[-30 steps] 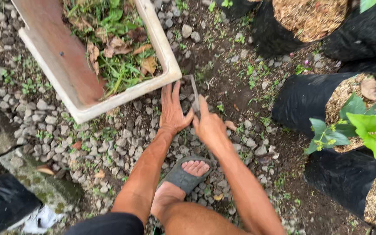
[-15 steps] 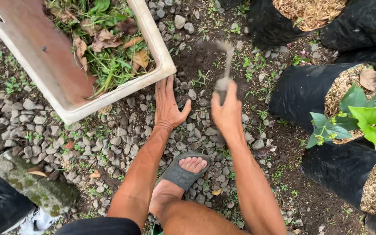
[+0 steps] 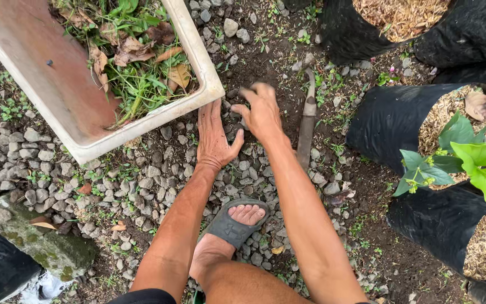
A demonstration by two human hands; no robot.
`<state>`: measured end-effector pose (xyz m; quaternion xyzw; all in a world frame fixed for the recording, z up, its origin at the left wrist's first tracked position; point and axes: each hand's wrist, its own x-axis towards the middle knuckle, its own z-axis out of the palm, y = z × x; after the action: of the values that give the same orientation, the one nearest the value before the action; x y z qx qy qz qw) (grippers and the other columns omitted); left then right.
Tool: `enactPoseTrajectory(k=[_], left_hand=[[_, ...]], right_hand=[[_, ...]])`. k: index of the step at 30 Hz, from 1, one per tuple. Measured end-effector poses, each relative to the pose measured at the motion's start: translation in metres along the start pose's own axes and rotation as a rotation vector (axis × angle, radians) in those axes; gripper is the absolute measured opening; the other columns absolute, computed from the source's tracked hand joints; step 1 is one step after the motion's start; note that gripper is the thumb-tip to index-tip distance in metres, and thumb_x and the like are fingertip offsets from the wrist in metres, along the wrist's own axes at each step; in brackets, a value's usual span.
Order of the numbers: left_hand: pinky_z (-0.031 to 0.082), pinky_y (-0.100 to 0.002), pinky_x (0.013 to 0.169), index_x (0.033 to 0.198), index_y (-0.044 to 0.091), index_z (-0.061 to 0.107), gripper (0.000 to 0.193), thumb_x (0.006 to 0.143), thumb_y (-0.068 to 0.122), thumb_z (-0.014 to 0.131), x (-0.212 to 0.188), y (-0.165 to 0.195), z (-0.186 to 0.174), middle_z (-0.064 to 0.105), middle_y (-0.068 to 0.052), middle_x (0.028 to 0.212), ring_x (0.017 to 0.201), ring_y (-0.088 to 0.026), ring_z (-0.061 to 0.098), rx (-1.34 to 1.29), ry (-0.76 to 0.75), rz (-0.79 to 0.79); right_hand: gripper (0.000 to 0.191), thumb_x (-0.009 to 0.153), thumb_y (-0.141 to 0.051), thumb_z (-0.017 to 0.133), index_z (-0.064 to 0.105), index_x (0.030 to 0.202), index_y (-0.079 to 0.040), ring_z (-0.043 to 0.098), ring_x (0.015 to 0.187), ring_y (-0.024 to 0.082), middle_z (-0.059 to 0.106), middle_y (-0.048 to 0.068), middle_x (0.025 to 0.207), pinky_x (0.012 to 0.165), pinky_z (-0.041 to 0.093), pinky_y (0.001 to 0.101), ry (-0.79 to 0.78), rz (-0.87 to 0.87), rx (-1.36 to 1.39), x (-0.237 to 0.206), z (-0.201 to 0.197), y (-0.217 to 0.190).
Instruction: The person weeds a gravel path between potted plants, using a hand hoe to loosen soil and pulling weeds by hand. The removed weeds are placed into a rectangular container.
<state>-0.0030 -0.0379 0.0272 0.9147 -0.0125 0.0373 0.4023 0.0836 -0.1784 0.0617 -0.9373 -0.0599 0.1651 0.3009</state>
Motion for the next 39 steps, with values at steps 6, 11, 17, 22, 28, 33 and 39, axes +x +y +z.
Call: enactPoseTrajectory(k=[6,11,17,22,28,33,39], left_hand=[[0.011,-0.054,0.131,0.163,0.001,0.014,0.103,0.085,0.036,0.072,0.000,0.000,-0.002,0.024,-0.026,0.163,0.156,-0.043,0.019,0.013,-0.015,-0.036],[0.011,-0.053,0.130,0.163,0.002,0.014,0.104,0.083,0.036,0.072,0.002,0.007,-0.006,0.024,-0.026,0.163,0.154,-0.043,0.020,0.022,-0.035,-0.043],[0.013,-0.053,0.131,0.163,0.003,0.017,0.101,0.085,0.035,0.073,0.002,0.006,-0.008,0.027,-0.024,0.162,0.154,-0.041,0.023,0.029,-0.010,-0.019],[0.013,-0.056,0.131,0.160,0.002,0.021,0.096,0.086,0.035,0.072,0.001,0.006,-0.004,0.029,-0.026,0.160,0.153,-0.041,0.024,0.044,-0.020,-0.012],[0.014,-0.058,0.127,0.160,0.002,0.023,0.094,0.086,0.035,0.072,0.003,0.006,-0.001,0.028,-0.029,0.160,0.151,-0.046,0.023,0.086,-0.041,0.003],[0.013,-0.058,0.129,0.161,0.003,0.024,0.094,0.086,0.034,0.072,0.001,0.006,0.001,0.028,-0.028,0.160,0.153,-0.045,0.021,0.101,-0.030,-0.005],[0.012,-0.056,0.132,0.162,0.003,0.026,0.091,0.091,0.034,0.072,-0.001,0.007,0.002,0.029,-0.025,0.163,0.157,-0.043,0.020,0.091,-0.057,0.004]], right_hand=[[0.025,0.090,-0.015,0.075,0.077,0.115,-0.010,0.074,0.093,0.029,0.077,0.017,0.098,0.087,0.057,0.0393,-0.182,0.142,0.054,-0.016,-0.007,0.009],[0.022,0.085,-0.013,0.079,0.081,0.105,-0.007,0.075,0.078,0.018,0.079,0.011,0.091,0.076,0.057,0.0330,-0.055,0.179,0.192,-0.018,-0.065,0.004],[0.027,0.098,-0.016,0.068,0.075,0.120,-0.002,0.074,0.085,0.018,0.078,0.010,0.105,0.070,0.062,0.0347,0.123,0.198,0.850,-0.045,-0.142,-0.076],[0.047,0.113,-0.018,0.060,0.045,0.155,-0.006,0.056,0.142,0.025,0.052,0.015,0.158,0.109,0.052,0.0367,0.176,-0.195,0.870,-0.054,-0.164,-0.052],[0.077,0.089,-0.031,0.078,0.041,0.138,0.015,0.045,0.120,0.056,0.045,0.043,0.137,0.096,0.039,0.0543,0.343,0.382,-0.224,-0.080,-0.043,0.075],[0.053,0.082,-0.027,0.079,0.053,0.118,0.002,0.066,0.099,0.042,0.068,0.027,0.110,0.090,0.052,0.0495,0.326,0.511,0.067,-0.110,-0.018,0.110],[0.051,0.084,-0.020,0.071,0.048,0.127,-0.006,0.070,0.086,0.048,0.071,0.027,0.091,0.074,0.054,0.0534,0.162,0.496,-0.010,-0.148,-0.071,0.152]])
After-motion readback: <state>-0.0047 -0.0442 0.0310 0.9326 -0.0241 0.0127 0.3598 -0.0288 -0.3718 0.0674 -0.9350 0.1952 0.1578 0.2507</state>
